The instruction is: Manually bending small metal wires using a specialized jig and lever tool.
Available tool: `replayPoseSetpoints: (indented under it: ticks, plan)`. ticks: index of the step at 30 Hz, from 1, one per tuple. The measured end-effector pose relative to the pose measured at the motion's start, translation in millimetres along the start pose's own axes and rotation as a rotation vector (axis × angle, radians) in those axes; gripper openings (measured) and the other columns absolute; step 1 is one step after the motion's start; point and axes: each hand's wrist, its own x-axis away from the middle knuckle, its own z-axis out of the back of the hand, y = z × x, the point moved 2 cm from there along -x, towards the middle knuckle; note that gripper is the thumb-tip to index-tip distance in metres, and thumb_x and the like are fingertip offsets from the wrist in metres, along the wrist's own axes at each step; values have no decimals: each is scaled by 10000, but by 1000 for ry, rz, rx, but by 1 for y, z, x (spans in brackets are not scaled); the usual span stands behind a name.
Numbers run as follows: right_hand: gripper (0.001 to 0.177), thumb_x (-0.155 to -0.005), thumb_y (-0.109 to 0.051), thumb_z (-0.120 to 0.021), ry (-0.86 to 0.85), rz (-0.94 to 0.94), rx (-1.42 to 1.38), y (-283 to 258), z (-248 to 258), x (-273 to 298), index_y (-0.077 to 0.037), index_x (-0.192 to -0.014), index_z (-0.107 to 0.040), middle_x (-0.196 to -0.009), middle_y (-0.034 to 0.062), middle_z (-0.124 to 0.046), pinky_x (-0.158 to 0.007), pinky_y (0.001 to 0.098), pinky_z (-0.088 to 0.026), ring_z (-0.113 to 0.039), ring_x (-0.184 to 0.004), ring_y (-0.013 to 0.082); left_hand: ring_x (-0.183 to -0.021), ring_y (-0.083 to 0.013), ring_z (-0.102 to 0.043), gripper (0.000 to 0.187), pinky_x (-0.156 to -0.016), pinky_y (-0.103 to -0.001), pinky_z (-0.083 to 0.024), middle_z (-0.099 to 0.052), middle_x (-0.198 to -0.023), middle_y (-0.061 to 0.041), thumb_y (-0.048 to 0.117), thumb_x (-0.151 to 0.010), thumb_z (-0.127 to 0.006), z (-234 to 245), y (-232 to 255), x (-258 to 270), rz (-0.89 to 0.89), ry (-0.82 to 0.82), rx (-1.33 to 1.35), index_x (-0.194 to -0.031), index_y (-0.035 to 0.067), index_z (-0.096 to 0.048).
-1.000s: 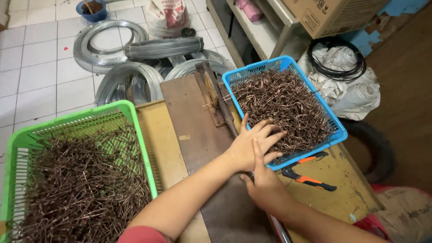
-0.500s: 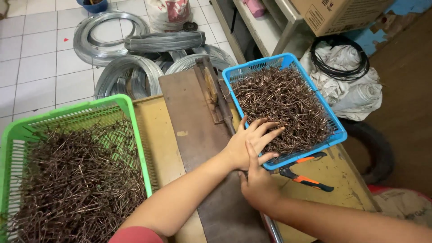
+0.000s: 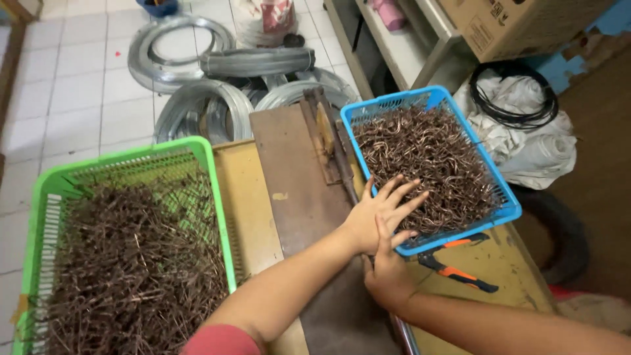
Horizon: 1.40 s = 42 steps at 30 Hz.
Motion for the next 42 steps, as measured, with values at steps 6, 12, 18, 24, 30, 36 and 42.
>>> replayPoseSetpoints:
  ticks: [6,12,18,24,30,36,42]
  plan:
    - [953,-963,-312,-679,29,36,0,3,-4,-2,-253,-1743,-135,-909,288,-766,-587,603,-531,-720,-718,520,-1640,-344,-372,896,-1249,-755,-279,-371,-1787,-57,701,-1007,-559,2,1,-1,-3,7,50,-1738,267,-275]
    - [972,-945,-178,-657,-18,41,-117,-8,4,-3,-204,-1749,-111,-868,333,-750,-696,623,-544,-722,-804,554,-1659,-353,-329,855,-1253,-765,-245,-339,-1802,-50,715,-1035,-448,8,1,-1,0,-9,78,-1742,268,-267]
    - [952,-998,-221,-611,-81,61,-87,-11,9,-2,-270,-1762,-47,-780,260,-757,-602,582,-528,-720,-662,477,-1701,-323,-204,881,-1310,-747,-3,-287,-1828,-49,761,-1046,-345,2,-4,4,53,66,-38,-1754,252,-220]
    - [1018,-1000,-184,-580,-164,-8,-115,-36,35,5,-305,-1775,69,-811,268,-748,-733,528,-547,-707,-715,485,-1646,-354,248,915,-1202,-841,89,203,-1823,-79,665,-1094,-333,23,-50,15,693,-33,-29,-1752,186,85]
    - [989,-1038,-182,-579,-222,-77,-117,-50,49,9,-336,-1782,54,-629,126,-632,-612,420,-488,-586,-554,287,-1408,-447,-399,515,-1203,-747,-227,-461,-1416,-234,447,-1000,-538,22,-109,41,852,291,47,-1366,87,-580]
    - [852,-1038,-369,-602,-264,-177,-163,-47,51,8,-484,-1761,-165,-557,44,-442,-598,373,-391,-455,-520,209,-1474,-455,-358,446,-1108,-892,-232,-435,-1569,-194,279,-1005,-529,53,-140,35,919,94,114,-1433,231,-644]
    - [789,-1056,-341,-548,-311,-175,-259,-46,54,8,-466,-1761,-217,-591,-1,-292,-592,351,-281,-322,-527,162,-1445,-424,-412,284,-1115,-853,-212,-577,-1475,-54,228,-994,-635,45,-160,39,853,145,26,-1191,336,-809]
